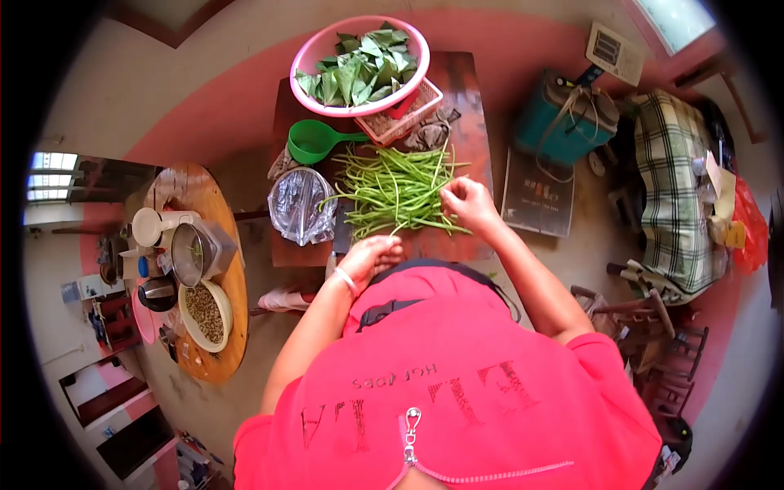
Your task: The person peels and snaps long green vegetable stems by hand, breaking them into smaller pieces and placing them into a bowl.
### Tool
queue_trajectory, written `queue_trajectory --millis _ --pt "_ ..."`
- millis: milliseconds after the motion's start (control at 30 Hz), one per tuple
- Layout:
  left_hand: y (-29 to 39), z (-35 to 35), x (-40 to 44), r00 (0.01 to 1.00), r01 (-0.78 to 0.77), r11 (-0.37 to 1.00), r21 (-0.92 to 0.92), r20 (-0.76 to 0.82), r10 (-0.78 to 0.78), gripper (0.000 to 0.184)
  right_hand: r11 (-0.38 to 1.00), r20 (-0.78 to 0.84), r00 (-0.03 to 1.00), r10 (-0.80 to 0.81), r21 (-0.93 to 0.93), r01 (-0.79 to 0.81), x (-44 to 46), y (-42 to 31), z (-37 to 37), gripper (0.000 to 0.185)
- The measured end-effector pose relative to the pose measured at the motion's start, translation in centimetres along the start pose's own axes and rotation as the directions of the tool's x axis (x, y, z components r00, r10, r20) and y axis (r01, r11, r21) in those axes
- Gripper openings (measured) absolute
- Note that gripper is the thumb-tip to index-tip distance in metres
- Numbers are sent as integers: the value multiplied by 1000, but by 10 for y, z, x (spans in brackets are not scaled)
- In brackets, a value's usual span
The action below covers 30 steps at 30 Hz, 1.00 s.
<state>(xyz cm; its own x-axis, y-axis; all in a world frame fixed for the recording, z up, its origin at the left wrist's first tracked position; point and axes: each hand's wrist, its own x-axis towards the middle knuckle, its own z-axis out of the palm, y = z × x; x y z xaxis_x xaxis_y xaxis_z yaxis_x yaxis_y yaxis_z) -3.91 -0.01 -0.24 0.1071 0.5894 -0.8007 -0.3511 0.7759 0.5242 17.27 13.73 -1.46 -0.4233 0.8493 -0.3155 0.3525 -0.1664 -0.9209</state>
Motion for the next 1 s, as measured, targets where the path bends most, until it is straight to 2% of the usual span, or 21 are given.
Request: queue_trajectory --millis 67,133,200,267,333,400,467,500,533,600,633,700,733,833,867,967,1000 --pt "-5 -4 -5 1000 -20 997 -69 1 20 26 946 -16 990 -141 294 140 -11 -14 1 14" --pt "-6 -2 -9 1000 -23 996 -88 6 24 25 968 -69 978 -199 144 207 -16 -37 -4 13" --pt "-5 2 -9 1000 -11 994 -106 21 13 25 980 -67 978 -195 32 198 -9 -37 -4 13" --pt "-1 4 -5 997 -44 997 -67 66 49 27 958 3 966 -260 125 257 -12 -43 3 13" --pt "0 6 -6 991 -71 995 -71 106 78 27 947 15 950 -311 97 308 -15 -52 5 11" --pt "1 11 -7 993 -30 992 -120 106 43 26 958 -58 964 -260 111 265 -19 -64 0 10" --pt "5 12 -5 991 -49 988 -143 114 65 25 931 -109 934 -341 97 352 -27 -81 -5 9" --pt "1 12 -7 989 -43 987 -154 130 64 25 920 -151 915 -374 65 386 -31 -94 -8 7" --pt "1 12 -7 989 -46 988 -148 132 65 25 864 -188 844 -503 -139 484 -32 -103 -14 6" --pt "1 14 -4 992 -43 990 -137 112 58 24 721 -156 721 -676 -346 601 -26 -105 -21 7" --pt "-2 15 -2 992 -45 989 -140 115 61 24 718 -153 720 -677 -349 602 -29 -105 -22 7" --pt "-5 15 1 991 -61 990 -125 110 75 24 620 -52 654 -755 -381 686 -34 -108 -22 9" --pt "-5 14 0 992 -62 990 -127 105 75 24 620 -50 653 -755 -377 688 -34 -109 -23 9" --pt "-3 19 -3 992 -38 983 -179 110 59 26 721 -194 707 -680 -357 595 -35 -108 -33 8" --pt "2 22 -5 992 -44 983 -178 109 64 26 717 -194 704 -684 -357 599 -35 -108 -33 8" --pt "20 39 -20 936 10 905 -426 323 142 31 725 -115 730 -674 -291 624 -47 -102 -20 8" --pt "27 46 -23 936 7 905 -426 322 145 31 718 -68 732 -678 -277 639 -51 -99 -14 9"
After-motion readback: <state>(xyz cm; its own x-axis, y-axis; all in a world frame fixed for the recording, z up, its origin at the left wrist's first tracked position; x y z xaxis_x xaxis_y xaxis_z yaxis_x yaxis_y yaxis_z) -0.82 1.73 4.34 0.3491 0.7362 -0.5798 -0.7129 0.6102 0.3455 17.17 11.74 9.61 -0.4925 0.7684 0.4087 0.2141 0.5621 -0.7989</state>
